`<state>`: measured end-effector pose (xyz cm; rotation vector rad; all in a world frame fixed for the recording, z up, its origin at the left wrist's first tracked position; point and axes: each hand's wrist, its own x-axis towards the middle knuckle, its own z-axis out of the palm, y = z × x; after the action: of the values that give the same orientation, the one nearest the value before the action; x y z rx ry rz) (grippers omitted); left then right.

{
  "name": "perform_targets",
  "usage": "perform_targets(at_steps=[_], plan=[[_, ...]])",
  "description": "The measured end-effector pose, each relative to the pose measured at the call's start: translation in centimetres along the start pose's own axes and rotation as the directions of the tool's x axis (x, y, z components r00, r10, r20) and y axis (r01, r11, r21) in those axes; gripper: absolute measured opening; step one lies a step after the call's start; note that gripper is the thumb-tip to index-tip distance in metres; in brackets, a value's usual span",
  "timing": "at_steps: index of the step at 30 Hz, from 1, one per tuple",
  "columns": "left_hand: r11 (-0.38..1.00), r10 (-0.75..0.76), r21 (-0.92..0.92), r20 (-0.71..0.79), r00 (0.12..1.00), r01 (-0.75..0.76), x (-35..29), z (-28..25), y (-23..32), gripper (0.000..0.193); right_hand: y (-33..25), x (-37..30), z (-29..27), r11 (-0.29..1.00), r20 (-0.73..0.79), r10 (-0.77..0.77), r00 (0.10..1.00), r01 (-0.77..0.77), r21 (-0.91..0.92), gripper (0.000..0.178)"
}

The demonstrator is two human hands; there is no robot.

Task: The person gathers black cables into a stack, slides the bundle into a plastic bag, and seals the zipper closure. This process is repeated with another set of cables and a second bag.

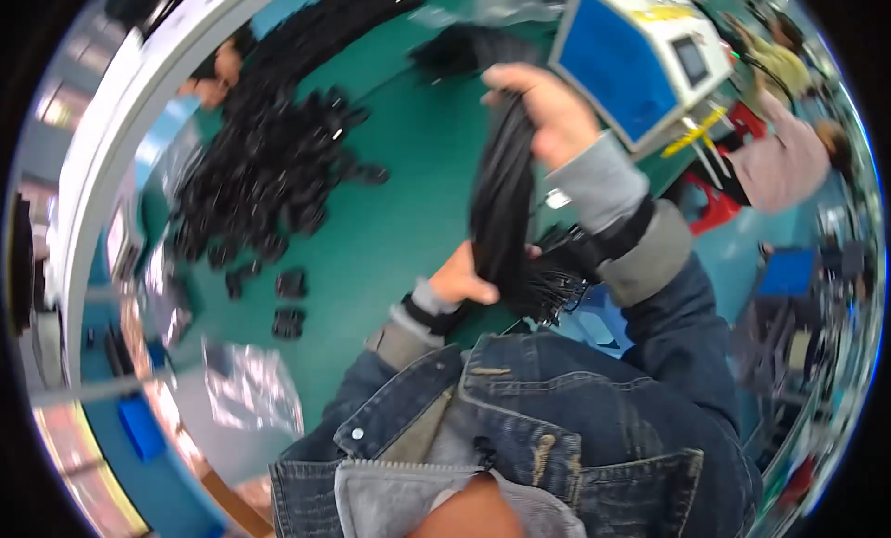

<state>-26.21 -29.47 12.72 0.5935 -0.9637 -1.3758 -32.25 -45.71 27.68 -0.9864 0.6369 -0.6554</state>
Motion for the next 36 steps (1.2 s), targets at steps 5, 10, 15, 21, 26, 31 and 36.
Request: perform_targets(at_steps=[5, 10, 15, 21, 26, 31, 36], plan=[[0.982, -0.113, 0.139, -0.107, 0.988, 0.128, -2.5, 0.0, 9.4, 0.041, -0.4, 4.2, 0.3, 0.977, 0.067, 0.172, 0.983, -0.179, 0.113, 0.022], [0.563, -0.067, 0.794, -0.232, 0.97, 0.229, -2.7, 2.0, 14.0, 0.035, 1.9, 3.2, -4.7, 0.868, 0.253, 0.149, 0.956, -0.249, 0.429, 0.036], [0.066, -0.148, 0.931, -0.347, 0.926, 0.359, -3.6, 1.8, 8.1, 0.019, 12.1, -1.4, -10.8, 0.665, 0.289, 0.131, 0.948, -0.3, 0.684, 0.042], [-0.146, -0.041, 0.924, -0.361, 0.932, 0.352, -7.9, -1.3, -4.6, 0.019, 22.2, -2.9, -15.8, 0.825, -0.262, 0.487, 0.833, -0.34, 0.452, 0.041], [-0.237, -0.251, 0.877, -0.47, 0.846, 0.417, -6.5, -3.1, -2.7, 0.03, 23.1, -0.4, -16.2, 0.835, -0.348, 0.53, 0.773, -0.405, 0.372, 0.042], [-0.338, -0.272, 0.862, -0.475, 0.837, 0.379, -8.5, -2.1, 0.5, 0.087, 23.2, -0.1, -19.0, 0.906, -0.503, 0.342, 0.794, -0.421, -0.049, 0.046], [-0.575, -0.115, 0.661, -0.649, 0.752, 0.482, -15.8, -2.8, 0.3, 0.078, 17.4, -0.3, -12.9, 0.203, -0.06, -0.518, 0.853, 0.054, -0.978, 0.048]])
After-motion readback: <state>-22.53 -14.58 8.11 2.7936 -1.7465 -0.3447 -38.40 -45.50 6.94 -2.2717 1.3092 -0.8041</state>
